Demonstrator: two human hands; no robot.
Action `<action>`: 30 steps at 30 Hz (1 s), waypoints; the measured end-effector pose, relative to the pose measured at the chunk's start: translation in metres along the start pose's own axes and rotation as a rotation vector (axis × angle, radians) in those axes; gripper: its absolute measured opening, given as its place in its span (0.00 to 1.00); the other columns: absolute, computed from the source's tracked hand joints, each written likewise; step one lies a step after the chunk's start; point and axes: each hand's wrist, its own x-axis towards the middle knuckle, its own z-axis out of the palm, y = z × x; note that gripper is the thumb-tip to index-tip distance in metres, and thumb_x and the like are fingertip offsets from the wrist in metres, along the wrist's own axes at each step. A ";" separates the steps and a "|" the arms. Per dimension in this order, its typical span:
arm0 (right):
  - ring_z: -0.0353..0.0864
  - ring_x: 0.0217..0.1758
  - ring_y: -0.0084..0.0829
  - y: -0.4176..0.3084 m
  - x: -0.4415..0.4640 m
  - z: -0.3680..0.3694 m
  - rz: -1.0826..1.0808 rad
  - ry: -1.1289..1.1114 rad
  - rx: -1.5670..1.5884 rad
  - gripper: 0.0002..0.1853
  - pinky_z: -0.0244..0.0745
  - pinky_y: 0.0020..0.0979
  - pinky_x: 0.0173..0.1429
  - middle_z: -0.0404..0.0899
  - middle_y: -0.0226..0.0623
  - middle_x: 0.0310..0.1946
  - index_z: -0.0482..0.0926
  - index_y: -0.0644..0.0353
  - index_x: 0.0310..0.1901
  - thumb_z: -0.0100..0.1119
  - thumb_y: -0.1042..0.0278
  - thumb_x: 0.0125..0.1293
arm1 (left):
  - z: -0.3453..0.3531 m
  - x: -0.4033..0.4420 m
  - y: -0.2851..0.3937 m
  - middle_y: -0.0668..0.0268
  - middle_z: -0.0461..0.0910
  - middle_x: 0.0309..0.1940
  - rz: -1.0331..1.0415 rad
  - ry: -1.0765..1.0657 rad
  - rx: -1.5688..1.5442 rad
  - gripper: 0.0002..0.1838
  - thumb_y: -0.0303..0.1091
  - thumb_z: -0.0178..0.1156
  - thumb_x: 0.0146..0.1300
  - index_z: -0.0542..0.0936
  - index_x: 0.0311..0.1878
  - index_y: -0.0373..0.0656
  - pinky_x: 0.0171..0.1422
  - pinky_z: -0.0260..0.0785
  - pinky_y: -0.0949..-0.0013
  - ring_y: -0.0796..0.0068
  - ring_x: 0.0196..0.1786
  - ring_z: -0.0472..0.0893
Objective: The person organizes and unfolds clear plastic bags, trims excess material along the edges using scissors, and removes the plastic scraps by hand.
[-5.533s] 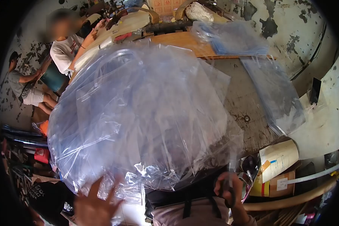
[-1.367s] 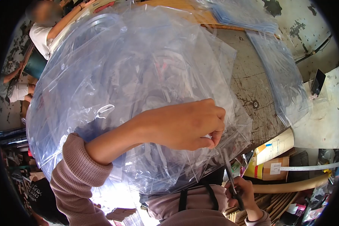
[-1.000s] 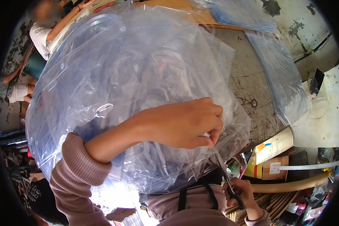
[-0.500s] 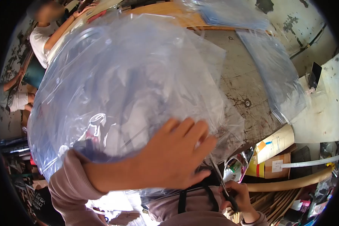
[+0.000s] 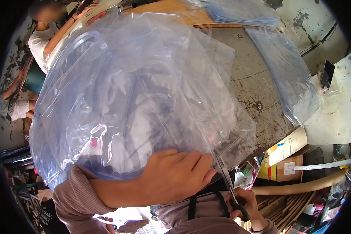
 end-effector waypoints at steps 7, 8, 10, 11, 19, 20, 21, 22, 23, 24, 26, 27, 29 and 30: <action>0.72 0.26 0.16 -0.008 0.005 0.000 0.102 0.043 0.069 0.32 0.65 0.18 0.29 0.74 0.27 0.22 0.74 0.64 0.43 0.78 0.52 0.41 | 0.003 0.003 0.000 0.71 0.64 0.13 0.010 0.008 0.087 0.14 0.38 0.66 0.46 0.69 0.21 0.45 0.14 0.57 0.72 0.74 0.10 0.65; 0.73 0.27 0.17 -0.008 0.005 0.000 0.110 0.038 0.046 0.33 0.67 0.19 0.30 0.74 0.28 0.23 0.73 0.64 0.43 0.78 0.52 0.40 | 0.003 0.003 0.000 0.71 0.64 0.13 0.010 0.012 0.089 0.14 0.37 0.65 0.47 0.69 0.21 0.44 0.14 0.58 0.72 0.74 0.10 0.65; 0.74 0.26 0.18 -0.016 0.007 0.003 0.125 0.023 0.029 0.33 0.68 0.20 0.31 0.74 0.28 0.23 0.73 0.64 0.43 0.78 0.52 0.40 | 0.004 0.002 0.000 0.71 0.64 0.13 0.024 0.021 0.089 0.13 0.36 0.65 0.46 0.69 0.21 0.44 0.14 0.58 0.72 0.74 0.11 0.66; 0.74 0.26 0.18 -0.019 0.009 0.004 0.147 0.007 0.009 0.34 0.70 0.21 0.32 0.74 0.28 0.24 0.73 0.65 0.43 0.78 0.51 0.40 | 0.004 0.001 -0.001 0.70 0.64 0.13 0.033 0.030 0.086 0.13 0.35 0.65 0.46 0.69 0.20 0.44 0.14 0.59 0.73 0.74 0.11 0.66; 0.74 0.28 0.18 -0.031 0.027 0.013 0.056 0.027 -0.200 0.32 0.72 0.22 0.34 0.73 0.28 0.23 0.72 0.64 0.43 0.77 0.52 0.42 | 0.010 -0.003 -0.003 0.71 0.63 0.13 0.065 0.091 0.057 0.15 0.34 0.67 0.44 0.67 0.19 0.45 0.15 0.61 0.73 0.75 0.12 0.68; 0.74 0.28 0.18 -0.032 0.028 0.013 0.059 0.013 -0.222 0.32 0.71 0.22 0.34 0.73 0.28 0.23 0.72 0.63 0.43 0.76 0.51 0.43 | 0.010 -0.003 -0.003 0.71 0.64 0.13 0.071 0.099 0.062 0.16 0.34 0.67 0.44 0.67 0.19 0.45 0.16 0.61 0.73 0.75 0.12 0.69; 0.74 0.28 0.18 -0.031 0.028 0.013 0.062 0.011 -0.226 0.32 0.71 0.22 0.34 0.73 0.28 0.23 0.72 0.63 0.43 0.76 0.51 0.43 | 0.010 -0.004 -0.004 0.71 0.64 0.13 0.067 0.103 0.061 0.16 0.34 0.67 0.44 0.67 0.19 0.45 0.16 0.61 0.73 0.75 0.12 0.69; 0.73 0.27 0.17 -0.031 0.028 0.014 0.084 0.013 -0.174 0.32 0.71 0.21 0.34 0.73 0.28 0.23 0.72 0.63 0.43 0.76 0.51 0.43 | 0.010 -0.004 -0.004 0.71 0.64 0.13 0.074 0.092 0.057 0.15 0.34 0.67 0.45 0.67 0.19 0.45 0.16 0.62 0.73 0.76 0.13 0.69; 0.73 0.27 0.17 -0.031 0.028 0.014 0.107 0.016 -0.122 0.32 0.70 0.20 0.34 0.73 0.27 0.23 0.71 0.63 0.43 0.76 0.50 0.44 | 0.010 -0.005 -0.004 0.71 0.64 0.13 0.081 0.081 0.054 0.15 0.34 0.67 0.45 0.68 0.19 0.45 0.16 0.62 0.74 0.76 0.13 0.69; 0.73 0.27 0.17 -0.032 0.029 0.014 0.109 0.015 -0.125 0.32 0.70 0.20 0.34 0.73 0.27 0.23 0.71 0.63 0.43 0.76 0.50 0.44 | 0.010 -0.005 -0.004 0.71 0.64 0.13 0.079 0.084 0.052 0.15 0.34 0.67 0.45 0.68 0.19 0.45 0.16 0.62 0.74 0.76 0.13 0.69; 0.73 0.27 0.17 -0.037 0.030 0.017 0.115 0.011 -0.104 0.32 0.69 0.20 0.34 0.72 0.27 0.23 0.71 0.63 0.44 0.75 0.51 0.44 | 0.009 -0.005 -0.003 0.71 0.65 0.14 0.069 0.055 0.058 0.14 0.34 0.67 0.45 0.69 0.19 0.45 0.17 0.62 0.74 0.76 0.14 0.71; 0.73 0.27 0.17 -0.039 0.031 0.018 0.117 0.010 -0.105 0.32 0.69 0.20 0.34 0.72 0.27 0.23 0.71 0.63 0.44 0.75 0.51 0.44 | 0.010 -0.005 -0.003 0.71 0.65 0.14 0.067 0.055 0.057 0.14 0.34 0.67 0.45 0.69 0.19 0.45 0.17 0.62 0.74 0.76 0.14 0.71; 0.72 0.28 0.17 -0.042 0.033 0.020 0.084 0.009 -0.155 0.31 0.69 0.20 0.35 0.72 0.27 0.23 0.71 0.64 0.43 0.75 0.52 0.45 | 0.011 -0.007 -0.003 0.71 0.66 0.15 0.067 0.019 0.074 0.12 0.35 0.66 0.46 0.71 0.20 0.45 0.18 0.63 0.75 0.77 0.16 0.72; 0.72 0.28 0.17 -0.042 0.034 0.020 0.085 0.008 -0.155 0.31 0.69 0.20 0.35 0.72 0.27 0.23 0.71 0.64 0.43 0.75 0.52 0.45 | 0.011 -0.007 -0.003 0.71 0.66 0.15 0.067 0.019 0.074 0.12 0.35 0.66 0.46 0.71 0.20 0.45 0.18 0.63 0.75 0.77 0.16 0.72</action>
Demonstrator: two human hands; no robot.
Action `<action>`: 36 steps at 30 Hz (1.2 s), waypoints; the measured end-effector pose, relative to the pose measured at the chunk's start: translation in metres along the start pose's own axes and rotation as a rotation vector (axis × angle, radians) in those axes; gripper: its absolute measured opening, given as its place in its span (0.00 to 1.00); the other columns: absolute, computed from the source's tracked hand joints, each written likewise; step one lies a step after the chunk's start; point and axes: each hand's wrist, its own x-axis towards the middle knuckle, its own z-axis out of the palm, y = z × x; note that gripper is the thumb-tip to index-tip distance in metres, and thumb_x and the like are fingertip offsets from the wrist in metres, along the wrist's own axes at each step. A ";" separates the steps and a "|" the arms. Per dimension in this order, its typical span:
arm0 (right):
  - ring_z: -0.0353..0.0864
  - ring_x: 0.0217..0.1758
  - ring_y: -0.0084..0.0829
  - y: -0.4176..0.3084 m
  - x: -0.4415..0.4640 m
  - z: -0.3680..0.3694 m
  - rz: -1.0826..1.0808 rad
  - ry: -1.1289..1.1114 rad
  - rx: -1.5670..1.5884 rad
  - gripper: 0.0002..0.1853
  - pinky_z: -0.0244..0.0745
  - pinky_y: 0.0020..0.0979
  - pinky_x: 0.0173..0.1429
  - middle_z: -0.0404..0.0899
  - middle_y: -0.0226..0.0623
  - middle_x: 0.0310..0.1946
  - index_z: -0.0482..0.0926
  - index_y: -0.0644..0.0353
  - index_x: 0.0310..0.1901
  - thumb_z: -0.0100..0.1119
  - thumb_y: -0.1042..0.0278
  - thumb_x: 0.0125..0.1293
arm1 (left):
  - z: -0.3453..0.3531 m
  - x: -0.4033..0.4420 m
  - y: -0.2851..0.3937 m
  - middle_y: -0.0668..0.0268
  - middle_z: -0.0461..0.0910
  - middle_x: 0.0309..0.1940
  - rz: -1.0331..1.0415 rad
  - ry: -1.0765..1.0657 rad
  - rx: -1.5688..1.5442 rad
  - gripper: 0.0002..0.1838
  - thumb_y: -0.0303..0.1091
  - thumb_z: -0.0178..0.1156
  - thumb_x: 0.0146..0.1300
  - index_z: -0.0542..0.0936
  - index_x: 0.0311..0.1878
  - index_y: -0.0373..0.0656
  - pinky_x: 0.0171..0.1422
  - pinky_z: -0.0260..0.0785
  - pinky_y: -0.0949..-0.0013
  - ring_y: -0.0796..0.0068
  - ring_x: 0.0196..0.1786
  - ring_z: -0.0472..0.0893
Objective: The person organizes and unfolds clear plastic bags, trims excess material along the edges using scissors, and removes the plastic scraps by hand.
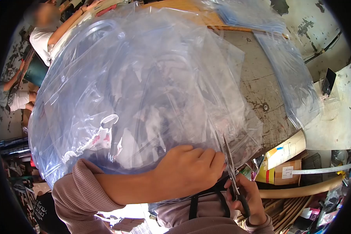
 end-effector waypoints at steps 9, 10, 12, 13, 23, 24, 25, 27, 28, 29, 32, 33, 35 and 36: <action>0.72 0.28 0.16 -0.004 0.003 -0.003 0.007 0.001 -0.074 0.32 0.67 0.18 0.33 0.72 0.27 0.24 0.70 0.63 0.43 0.76 0.52 0.44 | 0.001 0.000 -0.001 0.71 0.68 0.16 0.008 -0.035 0.003 0.11 0.35 0.65 0.48 0.72 0.22 0.45 0.20 0.63 0.75 0.77 0.17 0.73; 0.72 0.27 0.16 -0.004 0.004 -0.003 0.003 0.005 -0.076 0.32 0.66 0.18 0.33 0.72 0.27 0.24 0.70 0.63 0.44 0.76 0.52 0.44 | 0.001 -0.001 -0.001 0.71 0.68 0.16 0.009 -0.038 0.005 0.11 0.35 0.65 0.48 0.72 0.22 0.45 0.20 0.64 0.75 0.77 0.17 0.73; 0.71 0.27 0.16 -0.005 0.004 -0.002 0.000 0.009 -0.077 0.32 0.66 0.18 0.33 0.72 0.27 0.24 0.70 0.63 0.44 0.76 0.52 0.44 | 0.001 0.000 -0.001 0.71 0.68 0.16 0.009 -0.041 0.006 0.11 0.35 0.65 0.48 0.72 0.22 0.44 0.20 0.64 0.75 0.77 0.17 0.73; 0.71 0.27 0.16 -0.004 0.004 -0.002 0.015 0.008 -0.063 0.33 0.66 0.18 0.33 0.72 0.27 0.24 0.70 0.63 0.44 0.76 0.51 0.43 | 0.001 0.000 0.000 0.71 0.68 0.16 0.004 -0.044 0.008 0.11 0.36 0.65 0.49 0.72 0.22 0.45 0.20 0.63 0.75 0.77 0.17 0.73; 0.70 0.30 0.16 0.000 -0.002 -0.001 0.084 -0.046 0.139 0.34 0.66 0.20 0.36 0.70 0.26 0.26 0.71 0.63 0.45 0.75 0.48 0.44 | -0.009 -0.005 0.011 0.69 0.75 0.26 0.214 0.099 0.187 0.10 0.30 0.60 0.48 0.80 0.35 0.39 0.26 0.65 0.82 0.79 0.28 0.78; 0.70 0.30 0.16 0.001 -0.003 -0.001 0.081 -0.040 0.144 0.34 0.66 0.20 0.36 0.70 0.26 0.26 0.71 0.63 0.45 0.75 0.48 0.44 | -0.008 -0.007 0.012 0.69 0.75 0.26 0.222 0.098 0.185 0.10 0.30 0.60 0.48 0.80 0.35 0.39 0.26 0.65 0.82 0.79 0.28 0.78; 0.70 0.30 0.17 0.001 -0.004 0.000 0.106 -0.044 0.168 0.34 0.66 0.20 0.36 0.70 0.26 0.26 0.71 0.63 0.45 0.75 0.48 0.44 | -0.007 -0.009 0.014 0.68 0.76 0.27 0.232 0.102 0.231 0.11 0.30 0.59 0.47 0.80 0.36 0.39 0.27 0.65 0.83 0.79 0.30 0.78; 0.70 0.30 0.17 0.002 -0.005 0.000 0.133 -0.049 0.192 0.34 0.66 0.20 0.36 0.70 0.26 0.26 0.71 0.62 0.45 0.75 0.47 0.44 | -0.005 -0.011 0.014 0.68 0.77 0.29 0.241 0.107 0.275 0.12 0.29 0.58 0.46 0.81 0.36 0.39 0.27 0.65 0.84 0.80 0.31 0.78; 0.70 0.30 0.17 0.001 -0.005 0.001 0.145 -0.055 0.192 0.34 0.66 0.20 0.36 0.70 0.26 0.26 0.71 0.62 0.45 0.75 0.47 0.44 | -0.005 -0.011 0.014 0.68 0.78 0.30 0.258 0.110 0.297 0.12 0.29 0.58 0.46 0.81 0.37 0.38 0.27 0.65 0.84 0.80 0.30 0.78; 0.70 0.30 0.17 0.001 -0.005 0.001 0.158 -0.063 0.193 0.34 0.66 0.20 0.36 0.71 0.26 0.26 0.71 0.62 0.46 0.75 0.47 0.44 | -0.005 -0.012 0.014 0.67 0.78 0.30 0.275 0.111 0.319 0.12 0.29 0.58 0.46 0.81 0.37 0.38 0.28 0.65 0.84 0.80 0.30 0.78; 0.70 0.30 0.17 0.003 -0.004 0.002 0.122 -0.069 0.173 0.34 0.67 0.21 0.37 0.71 0.27 0.26 0.70 0.63 0.45 0.75 0.47 0.44 | -0.004 -0.013 0.015 0.67 0.79 0.31 0.281 0.116 0.348 0.13 0.28 0.58 0.47 0.82 0.37 0.37 0.28 0.65 0.84 0.80 0.30 0.78; 0.70 0.30 0.17 0.003 -0.003 0.002 0.123 -0.069 0.173 0.34 0.67 0.21 0.37 0.71 0.27 0.26 0.70 0.63 0.45 0.75 0.47 0.44 | -0.004 -0.013 0.014 0.67 0.79 0.31 0.280 0.115 0.348 0.13 0.28 0.58 0.47 0.82 0.37 0.37 0.28 0.65 0.84 0.80 0.30 0.78; 0.70 0.30 0.17 0.002 -0.002 0.001 0.107 -0.040 0.167 0.34 0.68 0.21 0.37 0.71 0.27 0.25 0.70 0.63 0.45 0.75 0.48 0.44 | -0.003 -0.013 0.014 0.67 0.79 0.31 0.295 0.117 0.350 0.13 0.28 0.58 0.47 0.82 0.37 0.37 0.28 0.66 0.84 0.80 0.30 0.78; 0.70 0.30 0.17 0.001 -0.001 0.002 0.108 -0.040 0.166 0.34 0.68 0.21 0.37 0.71 0.27 0.25 0.70 0.63 0.45 0.75 0.48 0.44 | -0.003 -0.013 0.014 0.67 0.79 0.31 0.294 0.118 0.350 0.13 0.28 0.58 0.47 0.82 0.37 0.37 0.28 0.66 0.84 0.80 0.30 0.78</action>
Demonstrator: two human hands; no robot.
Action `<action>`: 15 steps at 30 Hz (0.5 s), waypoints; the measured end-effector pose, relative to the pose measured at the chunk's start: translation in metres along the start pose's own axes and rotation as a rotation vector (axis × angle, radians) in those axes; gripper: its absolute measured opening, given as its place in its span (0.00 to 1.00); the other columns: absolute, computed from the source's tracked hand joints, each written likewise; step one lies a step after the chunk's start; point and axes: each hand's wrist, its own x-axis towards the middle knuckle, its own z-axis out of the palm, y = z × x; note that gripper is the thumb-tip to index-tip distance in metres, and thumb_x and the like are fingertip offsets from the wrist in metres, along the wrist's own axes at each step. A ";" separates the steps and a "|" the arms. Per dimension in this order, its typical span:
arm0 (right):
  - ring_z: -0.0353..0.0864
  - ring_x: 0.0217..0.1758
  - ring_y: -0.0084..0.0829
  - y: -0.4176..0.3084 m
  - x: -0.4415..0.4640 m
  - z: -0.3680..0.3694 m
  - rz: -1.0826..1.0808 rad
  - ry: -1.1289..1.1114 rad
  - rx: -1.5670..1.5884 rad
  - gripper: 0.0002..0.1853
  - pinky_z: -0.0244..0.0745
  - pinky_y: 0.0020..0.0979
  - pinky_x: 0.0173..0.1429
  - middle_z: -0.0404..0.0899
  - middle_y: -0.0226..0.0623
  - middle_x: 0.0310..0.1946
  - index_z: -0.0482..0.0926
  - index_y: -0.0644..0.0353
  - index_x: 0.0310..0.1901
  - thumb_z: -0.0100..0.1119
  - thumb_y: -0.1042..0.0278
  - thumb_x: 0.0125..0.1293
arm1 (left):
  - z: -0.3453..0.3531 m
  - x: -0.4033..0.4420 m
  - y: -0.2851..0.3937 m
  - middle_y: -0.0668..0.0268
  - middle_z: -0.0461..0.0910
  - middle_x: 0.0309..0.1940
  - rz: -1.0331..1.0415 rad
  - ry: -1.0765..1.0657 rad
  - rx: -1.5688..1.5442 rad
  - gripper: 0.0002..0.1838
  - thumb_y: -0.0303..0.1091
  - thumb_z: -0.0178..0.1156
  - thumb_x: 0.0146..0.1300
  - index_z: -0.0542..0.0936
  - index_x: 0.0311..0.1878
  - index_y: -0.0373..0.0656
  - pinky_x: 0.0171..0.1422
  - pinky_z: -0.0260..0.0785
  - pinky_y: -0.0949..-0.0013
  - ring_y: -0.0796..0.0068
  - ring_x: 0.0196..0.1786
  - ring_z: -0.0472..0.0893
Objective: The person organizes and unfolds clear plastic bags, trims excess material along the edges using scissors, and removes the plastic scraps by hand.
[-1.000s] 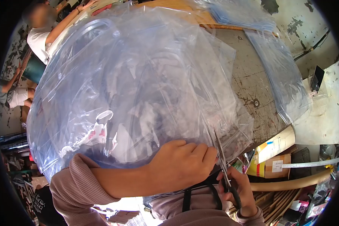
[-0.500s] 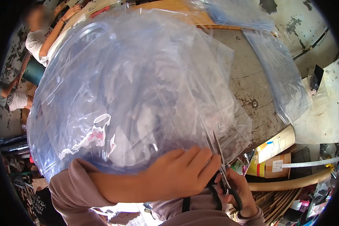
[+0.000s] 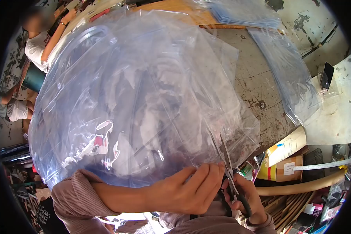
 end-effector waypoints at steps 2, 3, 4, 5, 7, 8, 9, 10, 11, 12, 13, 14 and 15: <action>0.71 0.29 0.17 -0.001 0.001 0.001 -0.038 0.022 -0.020 0.35 0.68 0.21 0.36 0.71 0.27 0.25 0.70 0.63 0.45 0.76 0.48 0.43 | 0.000 0.000 0.001 0.67 0.79 0.31 -0.007 0.009 -0.008 0.12 0.28 0.59 0.47 0.82 0.37 0.37 0.28 0.66 0.84 0.80 0.30 0.78; 0.71 0.29 0.17 -0.001 0.001 0.001 -0.037 0.021 -0.022 0.35 0.68 0.21 0.36 0.71 0.27 0.25 0.70 0.63 0.45 0.76 0.48 0.43 | 0.000 0.000 0.001 0.67 0.79 0.31 -0.009 0.010 -0.008 0.12 0.28 0.59 0.47 0.82 0.37 0.37 0.28 0.66 0.84 0.80 0.30 0.78; 0.71 0.29 0.18 0.000 0.002 0.000 -0.037 0.025 -0.057 0.35 0.69 0.21 0.36 0.71 0.27 0.25 0.70 0.63 0.45 0.76 0.48 0.42 | 0.000 0.000 0.000 0.67 0.79 0.31 -0.012 0.013 -0.012 0.12 0.28 0.59 0.47 0.82 0.37 0.37 0.28 0.66 0.84 0.80 0.30 0.78; 0.71 0.29 0.18 0.000 0.002 0.000 -0.038 0.030 -0.092 0.35 0.69 0.21 0.35 0.71 0.27 0.25 0.70 0.64 0.44 0.76 0.48 0.42 | 0.000 0.000 0.000 0.67 0.79 0.30 -0.015 0.015 -0.017 0.12 0.29 0.59 0.47 0.82 0.37 0.37 0.28 0.66 0.84 0.80 0.29 0.78; 0.71 0.29 0.18 0.001 0.002 -0.002 -0.037 0.030 -0.090 0.35 0.69 0.21 0.35 0.71 0.27 0.26 0.70 0.64 0.44 0.77 0.49 0.41 | -0.001 0.000 0.000 0.67 0.79 0.30 -0.018 0.010 -0.026 0.13 0.29 0.59 0.47 0.82 0.37 0.36 0.28 0.66 0.84 0.81 0.29 0.78; 0.71 0.29 0.18 0.001 0.002 -0.003 -0.038 0.031 -0.088 0.35 0.69 0.21 0.35 0.71 0.28 0.26 0.71 0.64 0.44 0.77 0.49 0.41 | -0.001 0.001 0.000 0.66 0.79 0.30 -0.019 0.006 -0.034 0.13 0.29 0.59 0.47 0.82 0.37 0.36 0.28 0.66 0.84 0.81 0.29 0.78; 0.71 0.29 0.18 0.001 0.002 -0.003 -0.036 0.032 -0.087 0.35 0.69 0.21 0.35 0.71 0.28 0.26 0.71 0.64 0.44 0.77 0.49 0.41 | 0.000 0.000 0.000 0.66 0.79 0.30 -0.019 0.006 -0.037 0.13 0.29 0.59 0.47 0.82 0.37 0.36 0.28 0.66 0.84 0.81 0.29 0.78; 0.71 0.28 0.17 0.001 0.003 -0.002 -0.052 0.040 -0.073 0.35 0.69 0.21 0.34 0.71 0.27 0.26 0.71 0.64 0.44 0.77 0.50 0.41 | 0.000 0.000 0.000 0.66 0.79 0.30 -0.019 0.005 -0.035 0.13 0.29 0.58 0.47 0.82 0.38 0.36 0.28 0.66 0.85 0.81 0.29 0.78; 0.70 0.28 0.17 0.001 0.004 -0.001 -0.068 0.049 -0.058 0.35 0.68 0.20 0.34 0.71 0.27 0.25 0.71 0.65 0.44 0.77 0.50 0.41 | 0.001 0.000 0.000 0.66 0.79 0.30 -0.019 0.005 -0.032 0.13 0.29 0.58 0.48 0.82 0.38 0.35 0.28 0.66 0.85 0.81 0.29 0.78; 0.70 0.28 0.17 0.002 0.004 -0.002 -0.069 0.050 -0.058 0.35 0.68 0.20 0.34 0.71 0.27 0.25 0.71 0.65 0.44 0.77 0.50 0.41 | 0.000 0.000 -0.001 0.66 0.79 0.30 -0.017 0.006 -0.032 0.13 0.29 0.58 0.48 0.82 0.38 0.35 0.28 0.66 0.85 0.81 0.29 0.78; 0.70 0.28 0.17 0.003 0.005 -0.003 -0.093 0.050 -0.076 0.35 0.68 0.20 0.34 0.71 0.27 0.25 0.72 0.65 0.43 0.77 0.49 0.40 | 0.000 0.001 -0.001 0.67 0.79 0.30 -0.011 -0.001 -0.034 0.13 0.29 0.57 0.48 0.82 0.38 0.35 0.27 0.66 0.84 0.81 0.29 0.77; 0.70 0.27 0.17 0.003 0.006 -0.004 -0.116 0.050 -0.093 0.35 0.68 0.20 0.33 0.71 0.27 0.25 0.72 0.65 0.43 0.77 0.49 0.40 | 0.000 0.001 -0.002 0.67 0.78 0.29 -0.005 -0.009 -0.037 0.13 0.28 0.57 0.48 0.82 0.38 0.35 0.27 0.66 0.84 0.82 0.29 0.77; 0.70 0.27 0.17 0.003 0.006 -0.005 -0.116 0.050 -0.093 0.35 0.68 0.20 0.33 0.71 0.27 0.25 0.72 0.65 0.43 0.77 0.49 0.40 | 0.001 0.001 -0.002 0.67 0.78 0.29 -0.005 -0.009 -0.037 0.13 0.28 0.57 0.48 0.82 0.38 0.35 0.27 0.66 0.84 0.82 0.29 0.77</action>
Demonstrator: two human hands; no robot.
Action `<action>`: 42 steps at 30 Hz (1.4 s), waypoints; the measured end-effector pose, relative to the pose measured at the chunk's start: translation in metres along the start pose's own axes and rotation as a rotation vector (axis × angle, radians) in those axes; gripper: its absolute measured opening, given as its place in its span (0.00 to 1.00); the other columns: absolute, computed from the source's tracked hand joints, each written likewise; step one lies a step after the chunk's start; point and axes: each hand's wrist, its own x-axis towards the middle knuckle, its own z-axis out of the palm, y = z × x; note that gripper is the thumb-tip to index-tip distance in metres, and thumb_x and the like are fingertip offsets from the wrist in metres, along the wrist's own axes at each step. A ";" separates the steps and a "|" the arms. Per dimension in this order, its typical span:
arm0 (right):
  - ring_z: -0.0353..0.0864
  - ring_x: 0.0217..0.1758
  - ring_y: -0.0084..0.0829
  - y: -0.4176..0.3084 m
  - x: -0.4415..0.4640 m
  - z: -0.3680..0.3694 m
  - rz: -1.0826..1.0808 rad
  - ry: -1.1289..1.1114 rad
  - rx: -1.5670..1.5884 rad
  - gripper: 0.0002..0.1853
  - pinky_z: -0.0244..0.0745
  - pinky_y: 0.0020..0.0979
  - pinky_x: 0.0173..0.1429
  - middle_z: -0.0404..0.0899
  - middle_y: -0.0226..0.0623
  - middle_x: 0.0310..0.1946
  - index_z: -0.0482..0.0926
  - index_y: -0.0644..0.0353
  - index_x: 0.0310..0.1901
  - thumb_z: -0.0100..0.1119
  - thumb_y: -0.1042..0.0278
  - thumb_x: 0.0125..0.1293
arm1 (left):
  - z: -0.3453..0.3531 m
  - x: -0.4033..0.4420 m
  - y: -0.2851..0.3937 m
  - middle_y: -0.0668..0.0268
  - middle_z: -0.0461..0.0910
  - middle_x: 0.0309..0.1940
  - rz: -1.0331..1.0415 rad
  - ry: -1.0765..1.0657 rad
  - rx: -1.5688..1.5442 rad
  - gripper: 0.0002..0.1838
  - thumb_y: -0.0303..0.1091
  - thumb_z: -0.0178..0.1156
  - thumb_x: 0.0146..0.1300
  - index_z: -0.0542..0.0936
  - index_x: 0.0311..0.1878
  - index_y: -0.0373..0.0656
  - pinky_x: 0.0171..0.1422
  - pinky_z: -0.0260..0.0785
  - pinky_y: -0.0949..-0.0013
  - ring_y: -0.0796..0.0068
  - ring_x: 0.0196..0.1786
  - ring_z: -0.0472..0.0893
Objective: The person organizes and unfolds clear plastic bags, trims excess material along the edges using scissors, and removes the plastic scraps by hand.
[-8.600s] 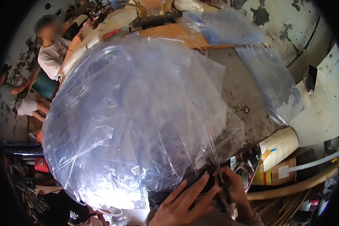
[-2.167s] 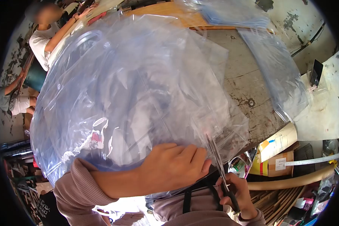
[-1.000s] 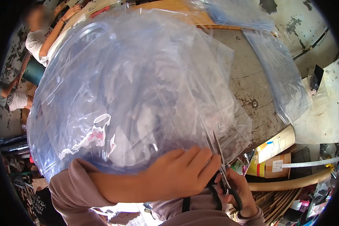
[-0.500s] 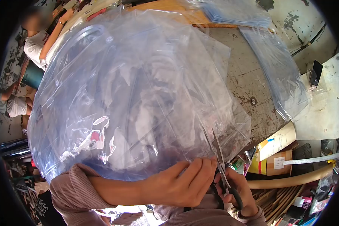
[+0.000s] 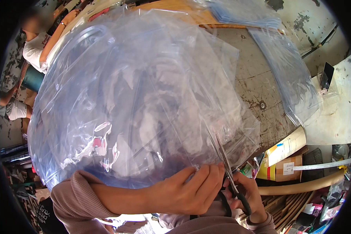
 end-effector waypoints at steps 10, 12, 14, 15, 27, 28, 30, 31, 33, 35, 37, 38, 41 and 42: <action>0.70 0.26 0.18 0.000 0.003 -0.005 0.008 -0.005 0.001 0.39 0.66 0.19 0.31 0.71 0.27 0.24 0.73 0.65 0.42 0.77 0.43 0.35 | -0.001 -0.001 0.000 0.70 0.77 0.28 0.021 -0.022 0.071 0.14 0.28 0.56 0.48 0.83 0.39 0.37 0.25 0.61 0.86 0.85 0.28 0.76; 0.70 0.26 0.18 0.001 0.003 -0.006 0.004 -0.007 0.000 0.39 0.66 0.19 0.30 0.71 0.27 0.24 0.73 0.65 0.42 0.77 0.43 0.35 | -0.001 -0.001 0.000 0.70 0.77 0.28 0.023 -0.026 0.065 0.14 0.28 0.56 0.48 0.83 0.39 0.38 0.25 0.60 0.86 0.85 0.28 0.76; 0.70 0.26 0.18 0.002 0.003 -0.008 -0.002 -0.023 0.011 0.39 0.66 0.19 0.31 0.71 0.27 0.24 0.73 0.66 0.42 0.77 0.42 0.35 | -0.001 -0.001 0.001 0.70 0.78 0.28 0.024 -0.038 0.072 0.15 0.28 0.56 0.48 0.83 0.40 0.37 0.25 0.60 0.86 0.85 0.29 0.76; 0.70 0.26 0.18 0.002 0.003 -0.008 -0.001 -0.023 0.012 0.39 0.66 0.19 0.31 0.71 0.27 0.24 0.73 0.66 0.42 0.77 0.42 0.35 | -0.001 -0.001 0.001 0.70 0.78 0.28 0.024 -0.038 0.071 0.15 0.28 0.56 0.48 0.83 0.40 0.37 0.25 0.60 0.86 0.85 0.29 0.76; 0.69 0.24 0.17 -0.001 0.007 -0.007 -0.058 -0.006 -0.028 0.38 0.65 0.19 0.29 0.70 0.27 0.22 0.72 0.65 0.41 0.78 0.44 0.35 | 0.000 -0.001 0.000 0.68 0.79 0.29 0.031 -0.038 0.053 0.13 0.28 0.56 0.49 0.83 0.39 0.37 0.27 0.64 0.86 0.83 0.30 0.78; 0.68 0.24 0.16 0.000 0.007 -0.008 -0.070 -0.005 -0.090 0.38 0.64 0.19 0.28 0.70 0.27 0.21 0.72 0.65 0.41 0.79 0.45 0.35 | -0.001 -0.001 0.000 0.68 0.79 0.29 0.028 -0.036 0.049 0.13 0.28 0.56 0.49 0.83 0.38 0.37 0.27 0.65 0.86 0.83 0.30 0.78; 0.68 0.23 0.16 0.000 0.008 -0.009 -0.082 -0.004 -0.151 0.38 0.63 0.19 0.27 0.69 0.27 0.21 0.72 0.65 0.41 0.79 0.45 0.34 | -0.001 0.000 -0.001 0.68 0.79 0.29 0.027 -0.035 0.043 0.13 0.28 0.56 0.49 0.83 0.38 0.37 0.28 0.66 0.85 0.83 0.31 0.78; 0.67 0.23 0.15 0.001 0.008 -0.009 -0.100 0.003 -0.169 0.37 0.62 0.19 0.27 0.69 0.27 0.20 0.73 0.65 0.40 0.79 0.46 0.35 | -0.001 0.000 -0.001 0.68 0.79 0.29 0.029 -0.036 0.041 0.13 0.28 0.56 0.49 0.83 0.38 0.37 0.28 0.66 0.85 0.83 0.31 0.78; 0.66 0.22 0.14 0.001 0.009 -0.009 -0.119 0.010 -0.185 0.37 0.61 0.18 0.26 0.69 0.27 0.20 0.73 0.65 0.40 0.79 0.46 0.35 | -0.001 0.000 -0.002 0.68 0.79 0.29 0.032 -0.038 0.039 0.13 0.29 0.56 0.49 0.83 0.38 0.37 0.28 0.66 0.85 0.82 0.31 0.78; 0.65 0.21 0.14 0.001 0.009 -0.011 -0.101 0.004 -0.191 0.37 0.58 0.18 0.25 0.69 0.26 0.19 0.73 0.65 0.40 0.79 0.45 0.35 | -0.001 0.000 -0.002 0.68 0.79 0.29 0.037 -0.041 0.040 0.13 0.29 0.56 0.49 0.83 0.38 0.37 0.28 0.66 0.85 0.82 0.31 0.78; 0.64 0.21 0.14 0.003 0.009 -0.012 -0.106 0.005 -0.188 0.37 0.57 0.18 0.25 0.69 0.25 0.19 0.73 0.65 0.40 0.79 0.45 0.34 | 0.000 0.000 -0.001 0.68 0.79 0.29 0.038 -0.038 0.045 0.13 0.29 0.56 0.49 0.83 0.38 0.37 0.28 0.66 0.85 0.82 0.31 0.78; 0.64 0.21 0.14 0.003 0.009 -0.012 -0.111 0.007 -0.187 0.37 0.56 0.18 0.24 0.68 0.25 0.19 0.73 0.65 0.40 0.79 0.44 0.34 | 0.000 0.000 -0.001 0.68 0.79 0.29 0.038 -0.034 0.050 0.13 0.28 0.56 0.49 0.83 0.38 0.37 0.28 0.66 0.85 0.82 0.30 0.78; 0.64 0.21 0.13 0.003 0.008 -0.012 -0.090 0.014 -0.173 0.38 0.55 0.18 0.24 0.68 0.24 0.18 0.73 0.64 0.40 0.78 0.43 0.33 | 0.000 -0.001 -0.001 0.68 0.79 0.29 0.033 -0.033 0.039 0.13 0.28 0.56 0.49 0.83 0.38 0.37 0.28 0.66 0.85 0.83 0.30 0.78; 0.64 0.21 0.13 0.004 0.007 -0.012 -0.090 0.014 -0.174 0.38 0.55 0.18 0.24 0.68 0.24 0.18 0.73 0.64 0.40 0.78 0.43 0.33 | 0.000 0.000 -0.001 0.68 0.79 0.29 0.032 -0.032 0.039 0.13 0.28 0.56 0.49 0.83 0.38 0.37 0.28 0.66 0.85 0.83 0.30 0.78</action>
